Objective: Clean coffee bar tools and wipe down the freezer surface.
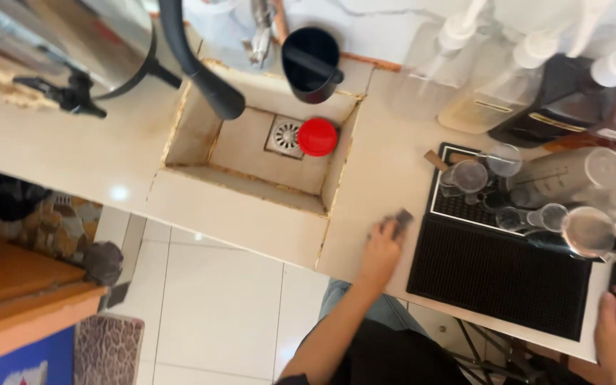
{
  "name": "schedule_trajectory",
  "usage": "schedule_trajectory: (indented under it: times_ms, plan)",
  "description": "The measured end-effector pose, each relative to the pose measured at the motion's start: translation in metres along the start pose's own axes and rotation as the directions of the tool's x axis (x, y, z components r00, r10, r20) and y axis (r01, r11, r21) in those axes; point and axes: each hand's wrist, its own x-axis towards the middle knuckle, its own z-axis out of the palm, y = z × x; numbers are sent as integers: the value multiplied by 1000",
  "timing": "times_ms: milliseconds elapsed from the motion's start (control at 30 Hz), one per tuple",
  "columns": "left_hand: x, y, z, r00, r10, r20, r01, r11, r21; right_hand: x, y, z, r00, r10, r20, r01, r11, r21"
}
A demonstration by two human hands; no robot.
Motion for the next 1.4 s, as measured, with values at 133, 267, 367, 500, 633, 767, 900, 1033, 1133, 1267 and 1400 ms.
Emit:
schedule_trajectory:
  times_ms: [133, 267, 367, 500, 633, 767, 900, 1033, 1133, 1267, 1400]
  plan:
    - [-29, -70, -76, 990, -132, -58, 139, 981, 134, 38, -137, 42, 957, -236, 169, 236, 971, 20]
    - [-101, -55, -88, 995, -99, 31, 97, 994, 57, 42, -148, 89, 934, -212, 287, 228, 973, -25]
    - [-96, -101, -105, 968, -234, 93, 222, 968, 121, 40, -196, 131, 931, -174, 320, 127, 978, 163]
    - [-95, -244, -152, 909, -359, -210, 415, 822, 391, 42, -273, 155, 823, -268, 500, 213, 963, 167]
    - [-57, -313, -306, 331, -936, -119, 850, 351, -393, 41, -310, 208, 727, -362, 584, 272, 932, 239]
    - [-69, -339, -275, 368, -909, -195, 646, 401, -649, 50, -385, 262, 730, -232, 642, 175, 973, 152]
    - [-98, -307, -162, 912, -399, -96, 319, 836, -447, 106, -512, 342, 785, -479, 393, 356, 868, 346]
    - [-41, -314, -265, 699, -642, 315, 714, 652, -257, 148, -609, 415, 758, -567, 323, 463, 816, 347]
    - [-115, -590, -259, 901, -174, -398, 327, 875, 358, 156, -603, 468, 722, -625, 295, 569, 780, 260]
    - [-49, -614, -411, 676, -553, -488, 700, 688, 191, 160, -592, 492, 727, -610, 315, 569, 792, 220]
    - [16, -630, -319, 826, -333, -455, 457, 868, 194, 153, -606, 481, 743, -519, 423, 487, 852, 190]
